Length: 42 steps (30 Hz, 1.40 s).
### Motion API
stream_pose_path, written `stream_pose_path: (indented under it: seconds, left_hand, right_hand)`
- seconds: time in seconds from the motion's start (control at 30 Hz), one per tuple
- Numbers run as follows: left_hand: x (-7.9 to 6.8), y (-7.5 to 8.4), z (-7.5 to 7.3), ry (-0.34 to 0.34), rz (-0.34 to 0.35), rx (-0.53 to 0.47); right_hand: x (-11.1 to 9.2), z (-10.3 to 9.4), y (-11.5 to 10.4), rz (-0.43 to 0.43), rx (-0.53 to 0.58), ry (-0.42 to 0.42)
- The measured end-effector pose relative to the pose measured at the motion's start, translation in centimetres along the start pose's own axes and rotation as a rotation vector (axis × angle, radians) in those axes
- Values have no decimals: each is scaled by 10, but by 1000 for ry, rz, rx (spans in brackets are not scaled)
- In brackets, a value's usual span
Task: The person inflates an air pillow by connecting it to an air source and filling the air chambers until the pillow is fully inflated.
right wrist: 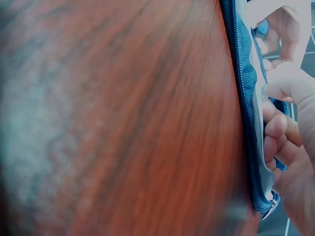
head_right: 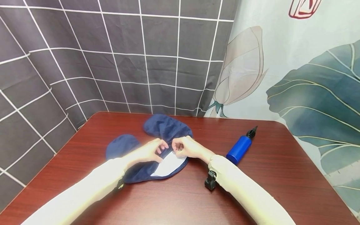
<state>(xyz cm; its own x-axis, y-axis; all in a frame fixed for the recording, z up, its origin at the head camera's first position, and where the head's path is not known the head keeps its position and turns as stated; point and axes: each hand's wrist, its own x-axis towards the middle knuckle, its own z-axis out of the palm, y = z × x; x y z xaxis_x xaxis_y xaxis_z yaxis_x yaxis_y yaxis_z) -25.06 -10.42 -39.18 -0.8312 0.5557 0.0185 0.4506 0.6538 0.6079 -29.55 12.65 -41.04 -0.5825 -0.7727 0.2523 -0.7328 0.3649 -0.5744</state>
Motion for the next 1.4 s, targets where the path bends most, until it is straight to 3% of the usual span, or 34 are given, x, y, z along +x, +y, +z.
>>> stream_pose_path:
  seconds: [0.43,0.83,1.0,1.17,1.4]
  left_hand:
    - [1,-3,2,3,10,-1]
    - [1,1,1,5,12,20]
    - [6,9,-3,3,-3,103]
    - [10,15,-3,54,5,192]
    - [19,19,5,122,58,125]
  right_hand:
    - [-5,1,3,21,1,30]
    - [-11,1,-3,80,-105,74]
    - [-13,2,-8,160,-137,115]
    - [-17,5,-17,260,-142,173]
    - [-21,5,-28,346,-148,223]
